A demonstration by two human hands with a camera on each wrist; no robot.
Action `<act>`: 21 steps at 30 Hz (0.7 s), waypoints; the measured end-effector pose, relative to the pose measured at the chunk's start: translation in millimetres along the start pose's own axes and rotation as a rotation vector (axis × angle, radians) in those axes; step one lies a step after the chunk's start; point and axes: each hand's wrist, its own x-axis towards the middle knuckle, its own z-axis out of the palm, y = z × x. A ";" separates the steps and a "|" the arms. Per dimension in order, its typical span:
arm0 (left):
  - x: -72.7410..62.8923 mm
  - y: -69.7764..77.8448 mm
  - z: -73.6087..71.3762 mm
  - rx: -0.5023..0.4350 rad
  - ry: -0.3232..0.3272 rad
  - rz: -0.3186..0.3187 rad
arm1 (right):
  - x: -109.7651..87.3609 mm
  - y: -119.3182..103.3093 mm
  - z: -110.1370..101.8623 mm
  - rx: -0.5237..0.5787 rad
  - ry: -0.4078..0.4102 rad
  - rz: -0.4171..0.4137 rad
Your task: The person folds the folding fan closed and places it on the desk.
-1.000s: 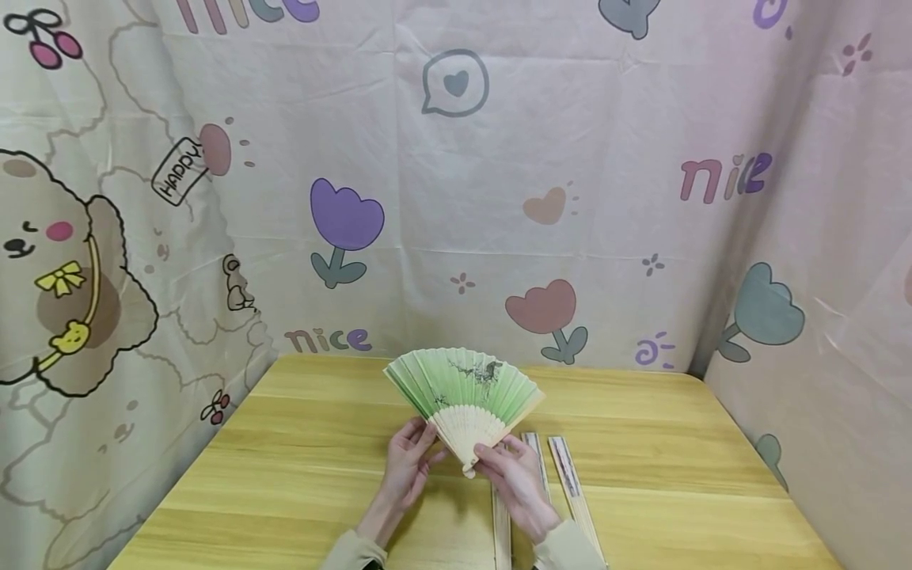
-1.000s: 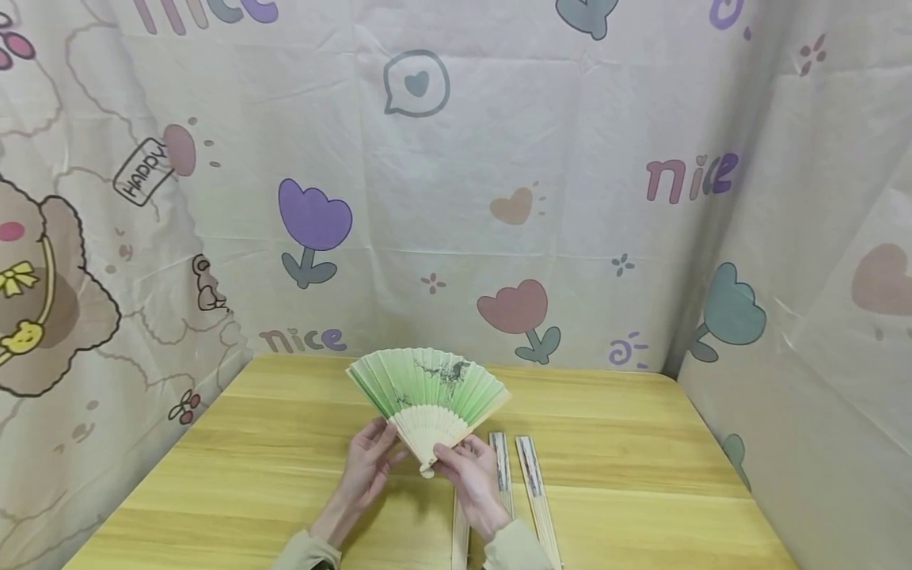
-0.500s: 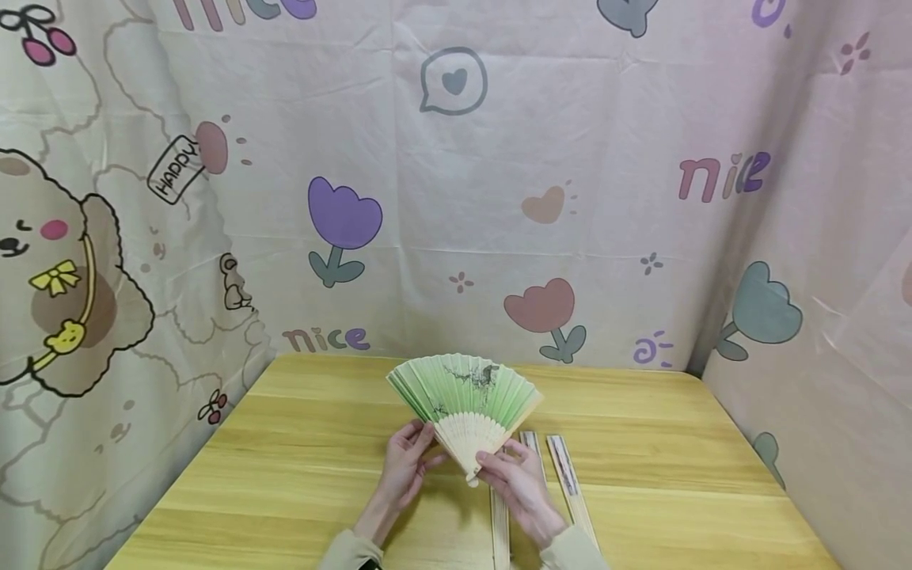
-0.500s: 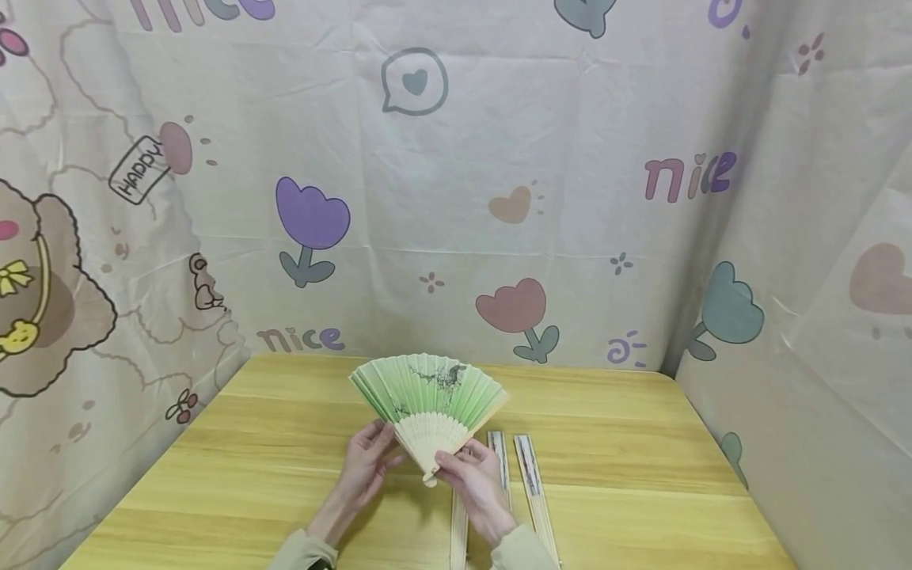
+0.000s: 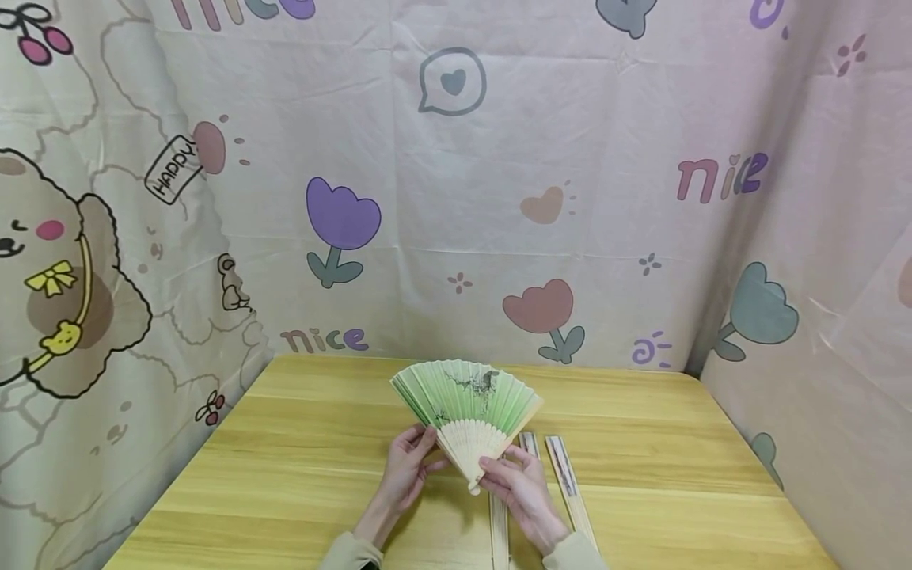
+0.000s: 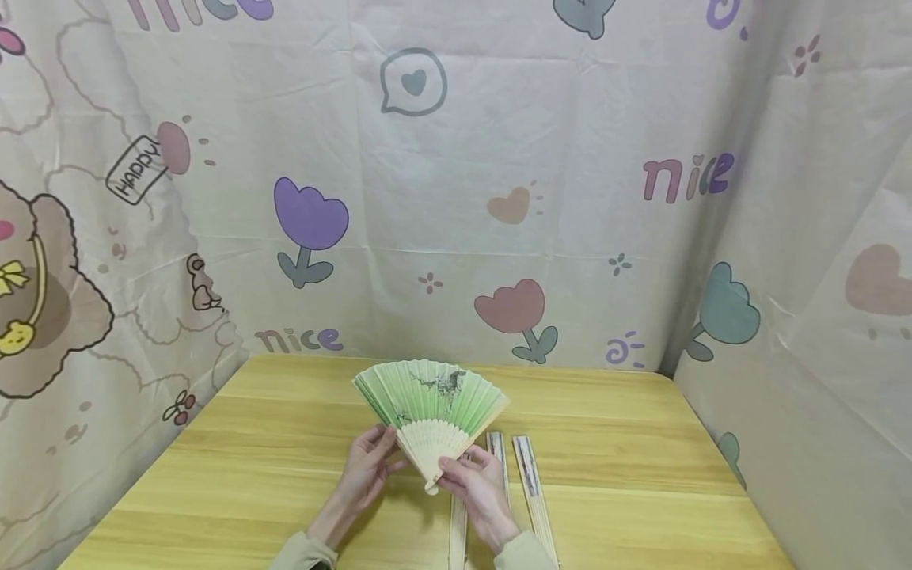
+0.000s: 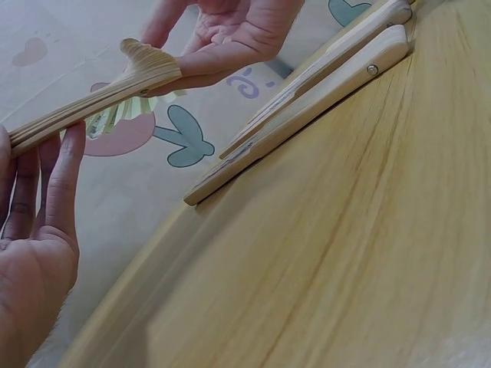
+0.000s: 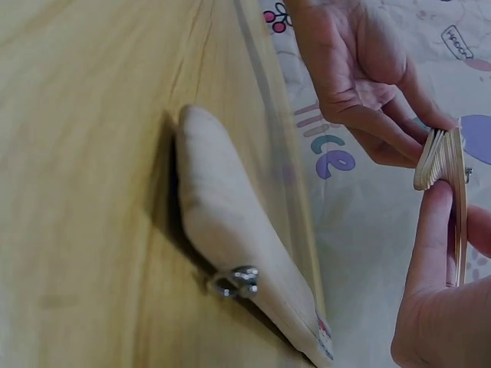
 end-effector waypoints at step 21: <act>1.0 2.5 0.1 0.042 0.013 -0.083 | -1.3 1.7 0.4 -0.078 -0.030 -0.001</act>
